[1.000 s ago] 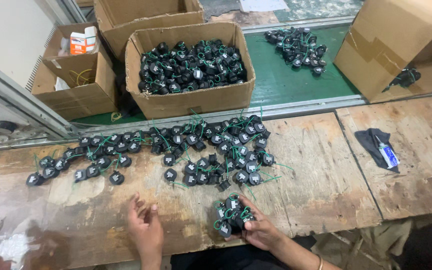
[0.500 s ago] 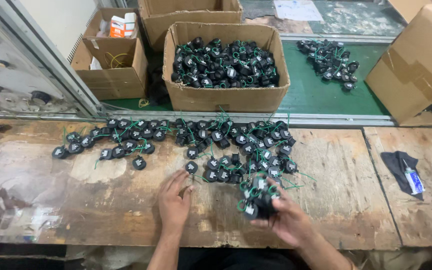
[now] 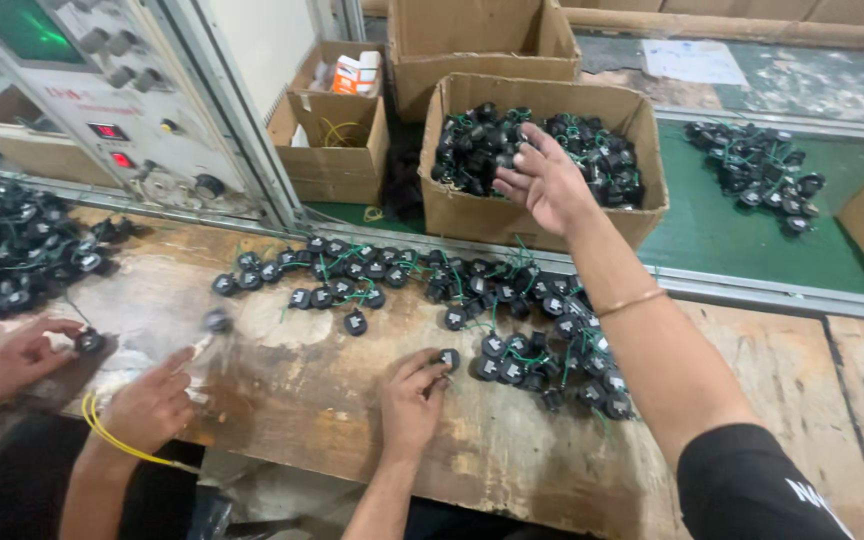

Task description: The person gathers black power plugs with green cords from the workbench, wraps and bundles the cords together by hand, and places the finished bundles into a cardboard box on the bench. They repeatedly pick up plugs one at a time, form bundles, and set them aside as they work along the bench.

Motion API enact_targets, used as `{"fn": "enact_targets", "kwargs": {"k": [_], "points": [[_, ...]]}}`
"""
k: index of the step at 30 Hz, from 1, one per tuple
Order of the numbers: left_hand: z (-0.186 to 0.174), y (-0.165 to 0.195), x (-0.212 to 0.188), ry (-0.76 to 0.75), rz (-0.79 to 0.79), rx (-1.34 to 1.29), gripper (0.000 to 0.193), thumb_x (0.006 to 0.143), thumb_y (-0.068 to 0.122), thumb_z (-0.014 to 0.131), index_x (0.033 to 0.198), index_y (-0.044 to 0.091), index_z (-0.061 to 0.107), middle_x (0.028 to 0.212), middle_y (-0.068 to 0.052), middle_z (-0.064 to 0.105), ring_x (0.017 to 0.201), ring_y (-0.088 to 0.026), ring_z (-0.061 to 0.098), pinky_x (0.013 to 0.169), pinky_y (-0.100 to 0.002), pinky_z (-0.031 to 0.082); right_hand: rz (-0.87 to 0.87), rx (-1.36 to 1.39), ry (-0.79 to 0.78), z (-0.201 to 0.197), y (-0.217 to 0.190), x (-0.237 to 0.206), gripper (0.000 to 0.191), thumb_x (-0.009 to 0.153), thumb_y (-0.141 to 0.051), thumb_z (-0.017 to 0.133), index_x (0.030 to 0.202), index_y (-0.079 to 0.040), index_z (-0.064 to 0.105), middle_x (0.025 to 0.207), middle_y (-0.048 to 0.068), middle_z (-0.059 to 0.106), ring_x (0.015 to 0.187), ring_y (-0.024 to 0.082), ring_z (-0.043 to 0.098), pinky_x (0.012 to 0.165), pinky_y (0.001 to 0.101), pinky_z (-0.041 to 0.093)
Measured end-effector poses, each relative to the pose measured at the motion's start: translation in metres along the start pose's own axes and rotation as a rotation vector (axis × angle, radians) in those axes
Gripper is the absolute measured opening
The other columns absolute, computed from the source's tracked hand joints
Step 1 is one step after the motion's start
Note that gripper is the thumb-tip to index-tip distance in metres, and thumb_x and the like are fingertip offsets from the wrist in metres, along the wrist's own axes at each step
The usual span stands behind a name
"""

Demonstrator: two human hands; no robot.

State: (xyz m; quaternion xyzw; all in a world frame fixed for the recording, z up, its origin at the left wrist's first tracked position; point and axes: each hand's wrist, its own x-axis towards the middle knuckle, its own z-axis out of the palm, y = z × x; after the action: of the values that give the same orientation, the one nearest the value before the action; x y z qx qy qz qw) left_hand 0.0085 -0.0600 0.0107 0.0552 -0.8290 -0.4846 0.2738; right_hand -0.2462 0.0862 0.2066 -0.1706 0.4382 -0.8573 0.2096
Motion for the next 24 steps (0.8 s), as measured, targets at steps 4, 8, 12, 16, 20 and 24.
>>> {"fn": "enact_targets", "kwargs": {"k": [4,8,12,16,20,24], "points": [[-0.001,-0.004,-0.001,0.098,0.06,-0.099,0.023,0.082,-0.006,0.071,0.102,0.003,0.079,0.109,-0.012,0.079,0.104,-0.026,0.075,0.091,-0.035,0.059,-0.063,-0.017,-0.157,0.016,0.031,-0.053,0.039,0.098,0.001,0.059,0.136,-0.002,0.052,0.134,0.011,0.06,0.118,0.028,0.066,0.101,0.0428,0.057],[-0.001,-0.007,0.0,0.087,-0.052,-0.199,0.018,0.089,-0.001,0.07,0.105,0.002,0.077,0.106,-0.013,0.078,0.099,-0.023,0.075,0.084,-0.032,0.059,-0.179,-0.126,-0.378,0.031,0.033,-0.157,0.032,0.097,-0.002,0.067,0.128,0.001,0.06,0.13,0.015,0.062,0.117,0.028,0.067,0.098,0.0435,0.059],[0.0,-0.01,-0.004,0.198,-0.06,-0.214,0.016,0.09,0.001,0.071,0.105,0.003,0.077,0.104,-0.011,0.074,0.09,-0.019,0.071,0.076,-0.03,0.057,-0.455,-0.226,-0.688,0.029,0.031,-0.233,0.021,0.098,-0.007,0.073,0.116,0.002,0.071,0.118,0.015,0.073,0.108,0.028,0.076,0.088,0.0404,0.064],[-0.002,-0.008,-0.009,0.25,-0.091,-0.217,0.018,0.094,0.001,0.069,0.109,0.003,0.078,0.099,-0.009,0.067,0.08,-0.016,0.064,0.07,-0.03,0.052,-0.332,-0.586,-0.68,0.005,0.071,-0.264,0.03,0.097,-0.007,0.074,0.126,0.001,0.068,0.122,0.013,0.074,0.116,0.026,0.072,0.102,0.0406,0.058],[-0.003,-0.008,-0.014,0.137,-0.162,-0.309,0.015,0.091,0.004,0.072,0.104,0.004,0.077,0.097,-0.007,0.071,0.08,-0.016,0.066,0.07,-0.028,0.053,0.187,-0.398,-0.186,-0.024,0.135,-0.294,0.065,0.089,-0.001,0.071,0.148,-0.003,0.043,0.125,0.014,0.061,0.11,0.023,0.064,0.095,0.0381,0.055],[0.014,-0.004,-0.034,-0.146,-0.315,-0.825,0.012,0.089,0.0,0.071,0.099,0.005,0.073,0.095,-0.007,0.073,0.09,-0.017,0.073,0.081,-0.03,0.058,0.207,-0.358,-0.123,-0.063,0.156,-0.324,0.085,0.086,0.001,0.07,0.155,-0.012,0.021,0.132,0.012,0.056,0.111,0.021,0.064,0.096,0.0375,0.056]]}}
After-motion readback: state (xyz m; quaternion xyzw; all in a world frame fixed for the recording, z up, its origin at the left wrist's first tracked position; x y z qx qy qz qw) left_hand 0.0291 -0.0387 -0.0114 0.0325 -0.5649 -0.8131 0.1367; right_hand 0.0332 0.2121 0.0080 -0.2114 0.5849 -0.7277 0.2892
